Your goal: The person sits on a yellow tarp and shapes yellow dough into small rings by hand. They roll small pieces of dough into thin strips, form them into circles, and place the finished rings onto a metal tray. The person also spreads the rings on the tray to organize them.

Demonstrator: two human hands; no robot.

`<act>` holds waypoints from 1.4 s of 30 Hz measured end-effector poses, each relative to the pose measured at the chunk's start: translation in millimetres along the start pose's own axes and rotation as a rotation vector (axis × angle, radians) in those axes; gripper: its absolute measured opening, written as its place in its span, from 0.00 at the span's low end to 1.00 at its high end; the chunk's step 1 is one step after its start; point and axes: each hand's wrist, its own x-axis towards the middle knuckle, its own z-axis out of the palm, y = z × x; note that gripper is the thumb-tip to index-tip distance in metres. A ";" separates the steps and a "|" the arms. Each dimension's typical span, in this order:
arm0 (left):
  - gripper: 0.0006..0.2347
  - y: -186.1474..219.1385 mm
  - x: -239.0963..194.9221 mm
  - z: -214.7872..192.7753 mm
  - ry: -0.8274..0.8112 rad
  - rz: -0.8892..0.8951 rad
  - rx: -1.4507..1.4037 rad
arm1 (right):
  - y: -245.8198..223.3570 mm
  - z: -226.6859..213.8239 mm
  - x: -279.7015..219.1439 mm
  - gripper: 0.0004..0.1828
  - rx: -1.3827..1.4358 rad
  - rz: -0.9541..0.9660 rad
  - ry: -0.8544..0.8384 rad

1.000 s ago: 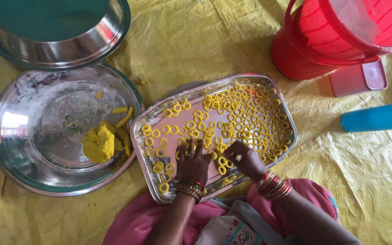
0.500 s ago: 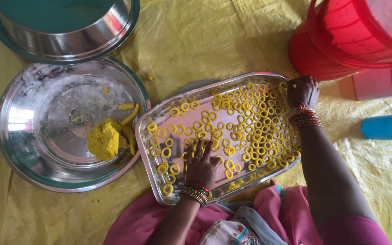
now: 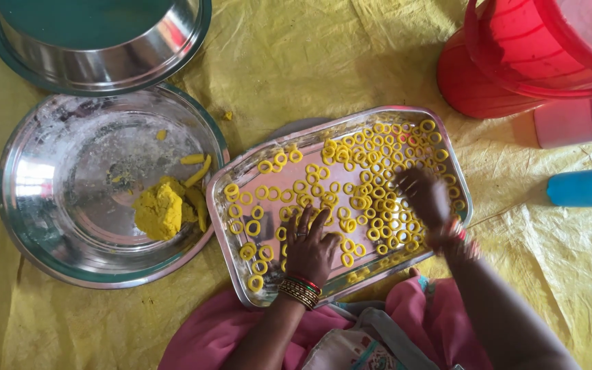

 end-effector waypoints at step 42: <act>0.12 14.6 -10.0 2.8 -0.311 0.053 0.147 | 14.8 -19.4 32.2 0.06 -0.107 -0.082 0.032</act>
